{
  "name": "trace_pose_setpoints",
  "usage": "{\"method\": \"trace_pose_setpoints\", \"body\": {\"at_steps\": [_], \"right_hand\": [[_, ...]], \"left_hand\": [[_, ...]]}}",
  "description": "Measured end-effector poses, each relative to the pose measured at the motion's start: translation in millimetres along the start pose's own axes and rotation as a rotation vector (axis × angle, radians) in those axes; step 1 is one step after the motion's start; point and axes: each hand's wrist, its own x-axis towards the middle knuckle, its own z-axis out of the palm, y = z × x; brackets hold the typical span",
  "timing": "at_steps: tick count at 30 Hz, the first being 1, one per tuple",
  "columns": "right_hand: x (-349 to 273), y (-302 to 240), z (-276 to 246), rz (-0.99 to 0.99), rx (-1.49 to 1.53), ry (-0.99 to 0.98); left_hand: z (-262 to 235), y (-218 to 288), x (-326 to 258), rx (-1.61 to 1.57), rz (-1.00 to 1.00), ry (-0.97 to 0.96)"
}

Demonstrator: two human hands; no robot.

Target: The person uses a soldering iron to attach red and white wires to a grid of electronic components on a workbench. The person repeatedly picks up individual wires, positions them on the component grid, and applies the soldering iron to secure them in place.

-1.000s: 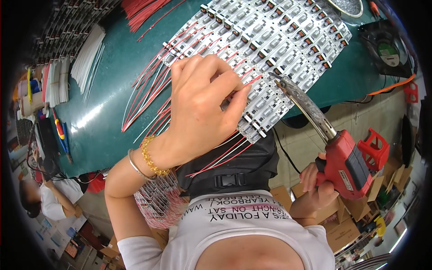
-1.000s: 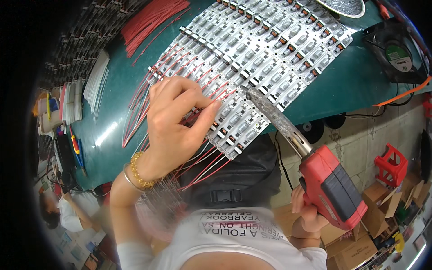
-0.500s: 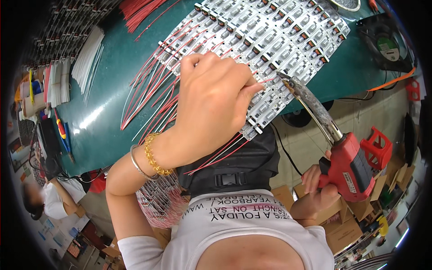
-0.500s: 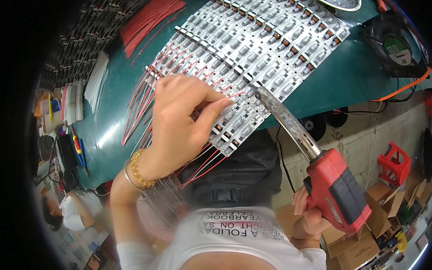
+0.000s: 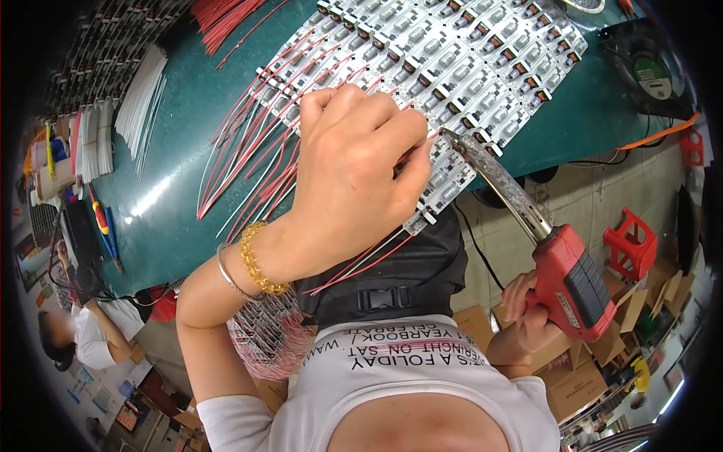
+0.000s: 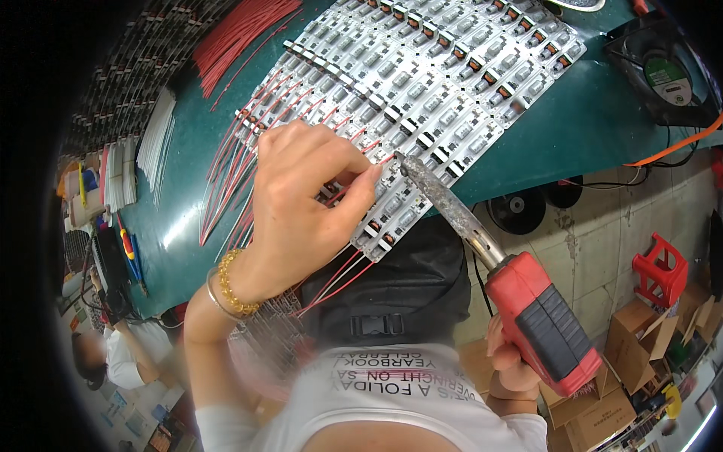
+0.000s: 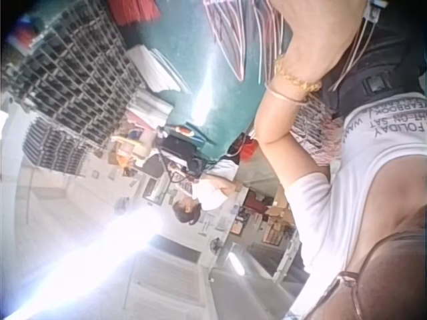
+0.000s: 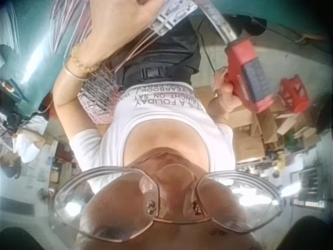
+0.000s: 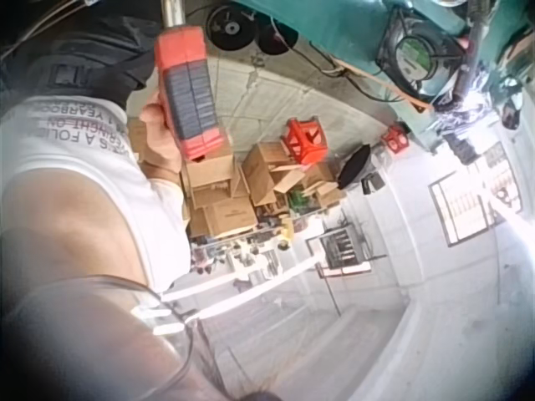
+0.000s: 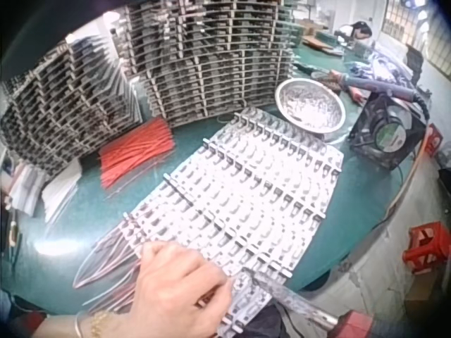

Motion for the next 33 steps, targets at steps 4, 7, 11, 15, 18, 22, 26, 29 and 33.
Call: {"method": "trace_pose_setpoints", "body": {"at_steps": [4,7,11,15,18,22,26,29,33], "right_hand": [[2.3,-1.2,2.0,-0.063,0.037,0.044],[4.6,-3.3,0.6,-0.062,0.059,0.033],[3.4,2.2,-1.0,-0.062,0.085,0.041],[7.9,5.9,-0.2,-0.090,0.117,0.027],[6.4,8.8,-9.0,-0.094,0.194,0.028],[11.7,8.0,-6.4,-0.079,0.219,0.027],[11.6,5.3,-3.2,-0.087,0.214,0.021],[11.8,5.3,-5.8,-0.068,0.216,0.037],[11.9,5.6,-5.7,-0.070,0.234,0.050]], "left_hand": [[1.8,-1.0,-1.1,-0.019,0.001,0.024],[1.3,1.1,0.5,-0.002,0.002,0.023],[-0.6,1.7,0.6,0.010,0.001,0.003],[-10.8,-4.4,3.6,0.069,0.049,0.038],[-32.2,-33.2,28.3,0.288,0.082,0.141],[-44.9,-110.0,75.0,0.658,0.106,0.124],[-44.5,-141.7,88.6,0.677,-0.014,-0.057],[-42.9,-140.9,90.0,0.710,0.012,-0.075],[-48.4,-129.2,83.6,0.735,0.046,0.009]]}}
